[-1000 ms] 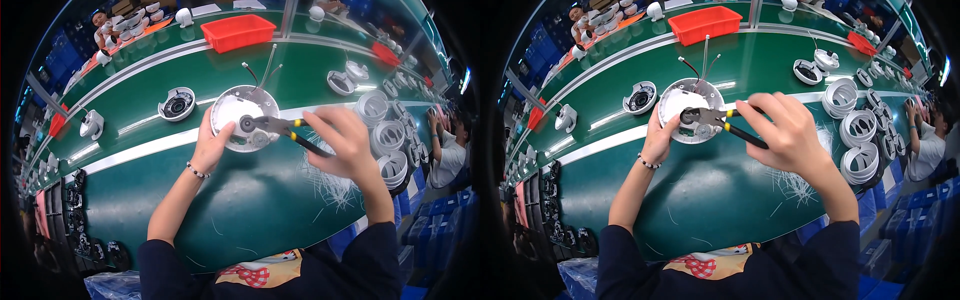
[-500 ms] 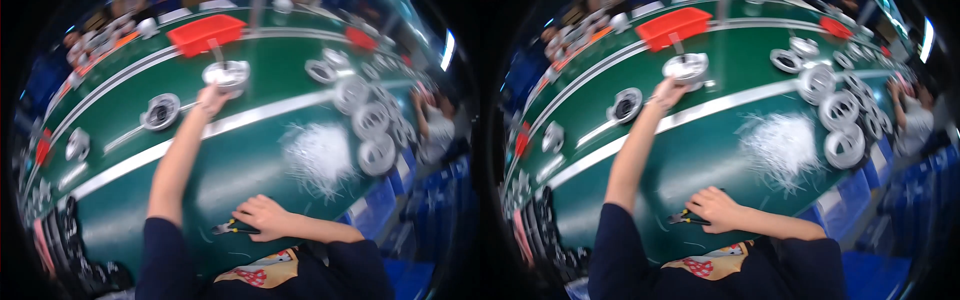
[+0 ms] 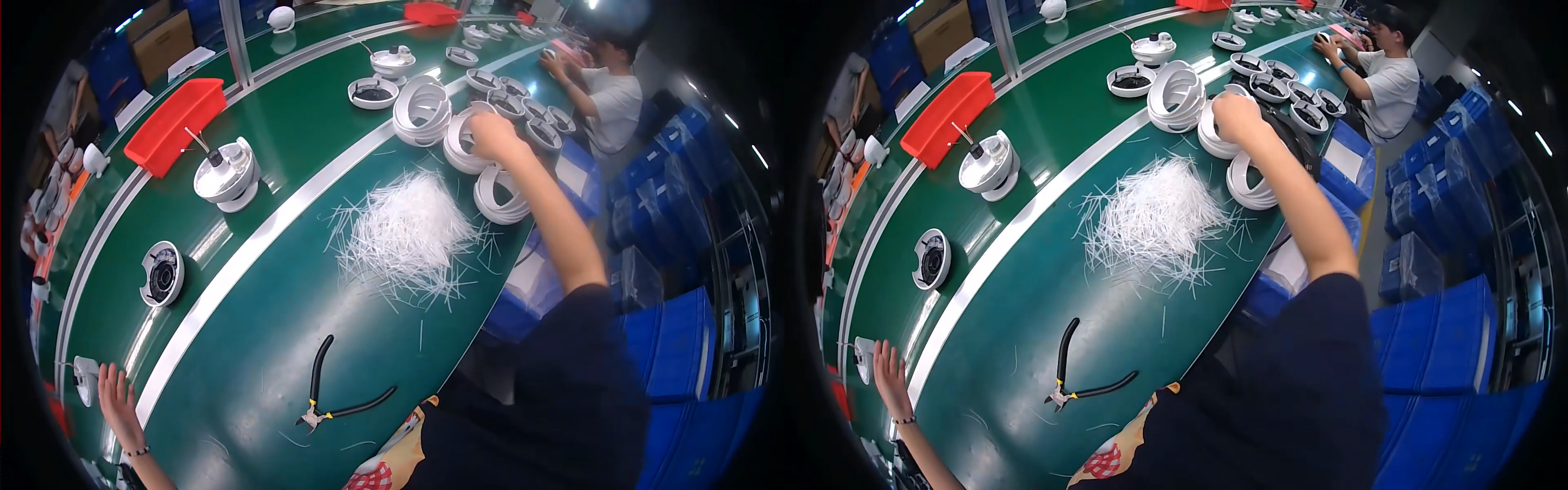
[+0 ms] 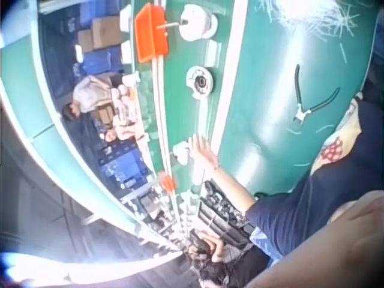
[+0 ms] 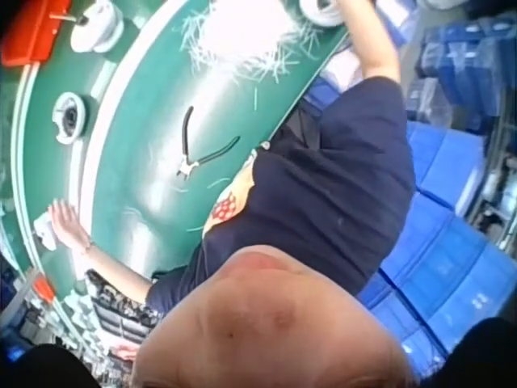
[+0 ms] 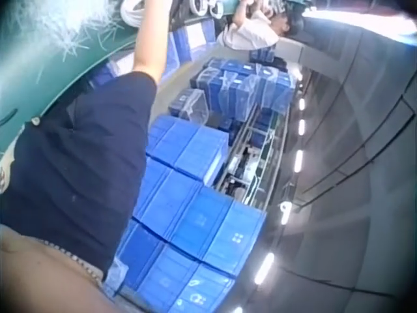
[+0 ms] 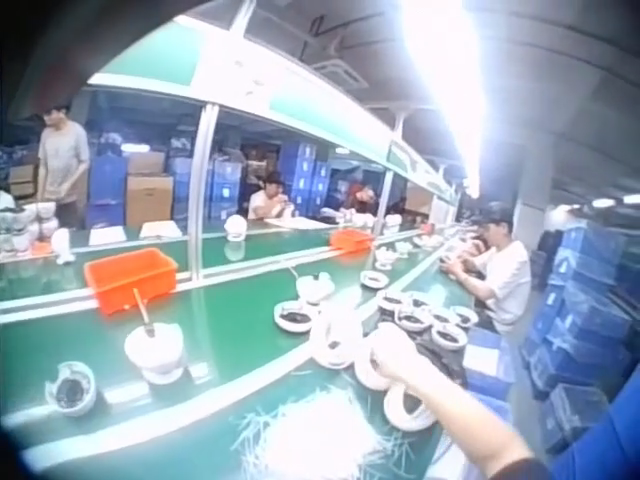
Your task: Assembling security cameras at a factory production line.
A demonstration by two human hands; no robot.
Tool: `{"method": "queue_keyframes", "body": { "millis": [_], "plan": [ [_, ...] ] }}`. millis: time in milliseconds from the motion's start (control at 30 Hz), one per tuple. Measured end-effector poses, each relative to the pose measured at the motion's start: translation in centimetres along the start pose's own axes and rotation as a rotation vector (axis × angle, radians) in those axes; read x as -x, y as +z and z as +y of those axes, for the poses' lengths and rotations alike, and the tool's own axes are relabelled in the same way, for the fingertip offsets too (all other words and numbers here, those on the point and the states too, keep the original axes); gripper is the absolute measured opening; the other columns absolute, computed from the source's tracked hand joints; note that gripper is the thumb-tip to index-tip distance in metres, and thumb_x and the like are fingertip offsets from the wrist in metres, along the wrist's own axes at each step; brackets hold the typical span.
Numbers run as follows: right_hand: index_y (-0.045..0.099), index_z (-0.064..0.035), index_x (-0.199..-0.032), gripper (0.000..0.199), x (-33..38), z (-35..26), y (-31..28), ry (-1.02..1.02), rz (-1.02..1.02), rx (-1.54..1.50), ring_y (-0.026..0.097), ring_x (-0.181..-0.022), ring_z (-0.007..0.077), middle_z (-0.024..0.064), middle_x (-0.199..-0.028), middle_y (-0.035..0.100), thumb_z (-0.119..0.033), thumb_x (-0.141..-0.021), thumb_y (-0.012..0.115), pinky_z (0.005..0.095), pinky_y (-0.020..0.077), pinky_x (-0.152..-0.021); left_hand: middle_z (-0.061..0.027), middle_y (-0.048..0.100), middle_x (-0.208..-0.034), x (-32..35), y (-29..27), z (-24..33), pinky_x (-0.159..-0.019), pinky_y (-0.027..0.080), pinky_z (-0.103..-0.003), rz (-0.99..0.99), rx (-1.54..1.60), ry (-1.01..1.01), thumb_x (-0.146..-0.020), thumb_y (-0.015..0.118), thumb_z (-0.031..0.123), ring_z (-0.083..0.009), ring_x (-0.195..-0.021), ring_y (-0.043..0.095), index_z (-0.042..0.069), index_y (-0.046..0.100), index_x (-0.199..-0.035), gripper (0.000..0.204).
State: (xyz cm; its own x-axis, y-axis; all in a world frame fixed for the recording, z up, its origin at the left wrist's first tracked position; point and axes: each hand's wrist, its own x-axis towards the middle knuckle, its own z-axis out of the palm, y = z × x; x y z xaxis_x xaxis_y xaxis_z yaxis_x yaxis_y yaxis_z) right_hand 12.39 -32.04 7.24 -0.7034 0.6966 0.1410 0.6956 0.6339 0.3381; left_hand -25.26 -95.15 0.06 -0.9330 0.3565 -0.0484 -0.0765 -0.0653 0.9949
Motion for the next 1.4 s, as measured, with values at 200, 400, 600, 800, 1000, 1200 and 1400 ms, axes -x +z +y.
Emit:
{"method": "queue_keyframes", "body": {
  "millis": [200, 400, 600, 800, 1000, 1200, 1400],
  "plan": [
    [0.062, -0.0008, -0.073, 0.012, -3.1, -0.1, 3.5, -0.183, -0.036, 0.111, 0.061, -0.077, 0.0310, 0.0175, -0.080, 0.061, -0.004, -0.061, 0.058, 0.0380, 0.0496, -0.066, -0.0072, 0.037, -0.132, 1.3, -1.7, -0.5, -0.094, 0.031, -0.030, -0.047, 0.099, 0.036, -0.091, 0.039, 0.030, -0.0183, -0.118, 0.037, 0.008, 0.034, -0.130, 0.045],
    [0.060, -0.0047, -0.081, 0.015, -1.2, 0.2, 3.1, -0.259, 0.082, 0.020, 0.056, -0.082, 0.0325, 0.0173, -0.086, 0.058, -0.006, -0.067, 0.055, 0.0398, 0.0473, -0.070, -0.0099, 0.048, -0.122, 2.5, -0.4, 0.3, -0.089, 0.040, -0.031, 0.048, -0.007, 0.058, -0.088, 0.044, 0.023, -0.0192, -0.108, 0.048, 0.005, 0.041, -0.124, 0.040],
    [0.055, 0.0014, -0.066, 0.015, -0.9, 5.9, 3.0, -0.431, 0.540, -0.267, 0.054, -0.060, 0.0314, 0.0159, -0.066, 0.056, -0.007, -0.061, 0.066, 0.0384, 0.0434, -0.055, -0.0068, 0.058, -0.103, 4.0, -6.2, 3.2, -0.074, 0.046, -0.028, 0.179, -0.085, 0.152, -0.087, 0.048, 0.020, -0.0145, -0.090, 0.056, 0.002, 0.049, -0.111, 0.030],
    [0.053, 0.0002, -0.074, 0.010, 2.6, -4.4, -6.5, -0.318, 0.444, -0.772, 0.040, -0.053, 0.0031, -0.0006, -0.059, 0.047, -0.007, -0.080, 0.057, 0.0181, 0.0317, -0.047, -0.0044, 0.062, -0.083, 8.8, -20.6, 3.2, -0.058, 0.045, -0.025, 0.562, -0.709, -0.091, -0.076, 0.058, 0.018, -0.0110, -0.072, 0.058, 0.002, 0.056, -0.101, 0.030],
    [0.053, -0.0018, -0.074, 0.021, 11.0, -22.6, -8.8, -1.029, 0.243, -0.910, 0.051, -0.056, 0.0156, 0.0085, -0.072, 0.054, 0.002, -0.059, 0.068, 0.0243, 0.0405, -0.050, -0.0069, 0.063, -0.087, 16.2, -20.4, 4.3, -0.053, 0.051, -0.027, -0.107, -1.351, -0.815, -0.056, 0.076, 0.016, -0.0154, -0.067, 0.059, 0.001, 0.063, -0.094, 0.043],
    [0.053, -0.0012, -0.069, 0.027, 13.4, -31.6, -6.1, -1.307, -0.029, -0.943, 0.057, -0.064, 0.0277, 0.0108, -0.071, 0.058, -0.010, -0.055, 0.075, 0.0326, 0.0463, -0.058, -0.0104, 0.062, -0.094, 22.6, -16.6, 0.0, -0.074, 0.048, -0.031, -0.407, -1.649, -0.952, -0.045, 0.082, 0.024, -0.0241, -0.087, 0.059, 0.006, 0.061, -0.098, 0.060],
    [0.054, -0.0029, -0.097, 0.072, 13.4, -33.4, -7.2, -1.243, 0.086, -0.765, 0.036, -0.110, 0.0419, 0.0218, -0.124, 0.035, -0.039, -0.041, 0.080, 0.0483, 0.0298, -0.090, -0.0127, 0.063, -0.082, 21.6, -16.3, 0.7, -0.070, 0.046, -0.033, -0.324, -1.395, -0.730, -0.059, 0.075, 0.025, -0.0242, -0.078, 0.060, 0.004, 0.061, -0.088, 0.038]
  ]
}}
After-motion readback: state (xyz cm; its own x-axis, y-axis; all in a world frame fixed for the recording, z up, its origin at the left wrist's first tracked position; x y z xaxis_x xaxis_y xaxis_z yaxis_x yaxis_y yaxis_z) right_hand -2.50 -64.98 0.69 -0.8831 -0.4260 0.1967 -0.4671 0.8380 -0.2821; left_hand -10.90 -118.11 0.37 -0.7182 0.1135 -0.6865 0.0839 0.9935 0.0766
